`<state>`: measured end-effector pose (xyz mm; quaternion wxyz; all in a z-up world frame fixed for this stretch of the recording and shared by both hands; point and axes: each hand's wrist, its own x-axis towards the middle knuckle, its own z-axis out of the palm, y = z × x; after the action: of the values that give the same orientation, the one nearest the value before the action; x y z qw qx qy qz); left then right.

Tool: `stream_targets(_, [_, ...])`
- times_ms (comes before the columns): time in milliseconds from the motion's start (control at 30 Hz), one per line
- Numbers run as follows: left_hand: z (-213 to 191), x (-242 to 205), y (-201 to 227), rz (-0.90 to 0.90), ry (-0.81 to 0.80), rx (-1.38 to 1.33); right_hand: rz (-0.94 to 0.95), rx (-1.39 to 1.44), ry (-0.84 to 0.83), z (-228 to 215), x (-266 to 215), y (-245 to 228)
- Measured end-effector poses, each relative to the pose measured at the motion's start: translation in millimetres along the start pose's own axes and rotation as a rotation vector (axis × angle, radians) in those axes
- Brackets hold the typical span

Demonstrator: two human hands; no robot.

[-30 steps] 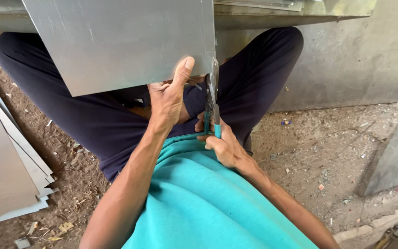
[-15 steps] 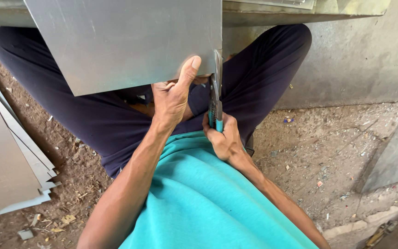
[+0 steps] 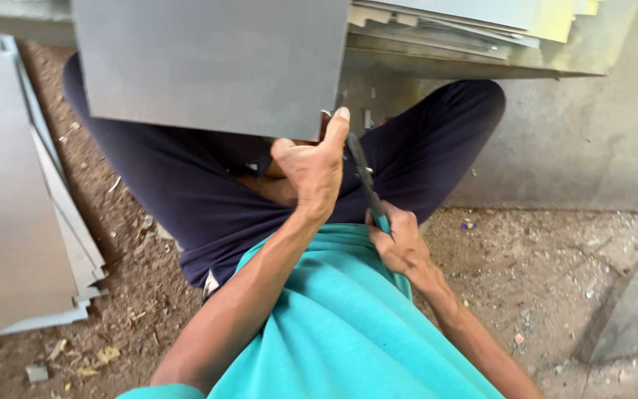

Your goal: The person sits cross-legged on the ground and uses tin snips to cut a rectangular metal sheet. They repeatedly trim the edges of the sheet, creating small cutouts and removing excess material.

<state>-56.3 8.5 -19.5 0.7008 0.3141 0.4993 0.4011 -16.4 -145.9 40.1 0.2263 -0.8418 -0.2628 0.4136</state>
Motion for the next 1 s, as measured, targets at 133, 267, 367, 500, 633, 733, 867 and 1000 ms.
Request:
stream_targets(133, [-28.6, 11.4, 7.2, 0.146, -0.190, 0.300, 0.106, 0.177, 0.030, 16.5, -8.8, 17.7])
stream_targets(267, [-63.8, 29.3, 49.0, 0.074, -0.439, 0.111, 0.131, 0.430, 0.006, 21.2, -10.1, 25.2])
stream_targets(367, [-67.8, 35.6, 49.9, -0.196, -0.314, -0.263, 0.148, 0.681, -0.078, 29.8, -3.5, 25.9])
stream_targets(500, [-19.7, 26.5, 12.1, -0.257, -0.432, -0.027, 0.023, 0.755, -0.140, 31.8, -0.1, 19.6])
stream_targets(633, [10.2, 10.0, 0.0, -0.317, -0.462, 0.066, 0.086, 0.735, -0.050, 31.6, 1.1, 6.2])
stream_targets(733, [12.3, 6.9, 0.2, -0.333, -0.498, 0.031, 0.103, 0.689, 0.006, 31.8, 3.1, -2.1])
stream_targets(867, [12.4, 8.7, -1.1, -0.314, -0.496, 0.058, 0.084, 0.668, 0.045, 30.5, 4.9, -9.4])
stream_targets(1000, [12.8, 8.2, -2.3, -0.310, -0.497, 0.052, 0.124, 0.633, 0.066, 30.5, 4.1, -15.0])
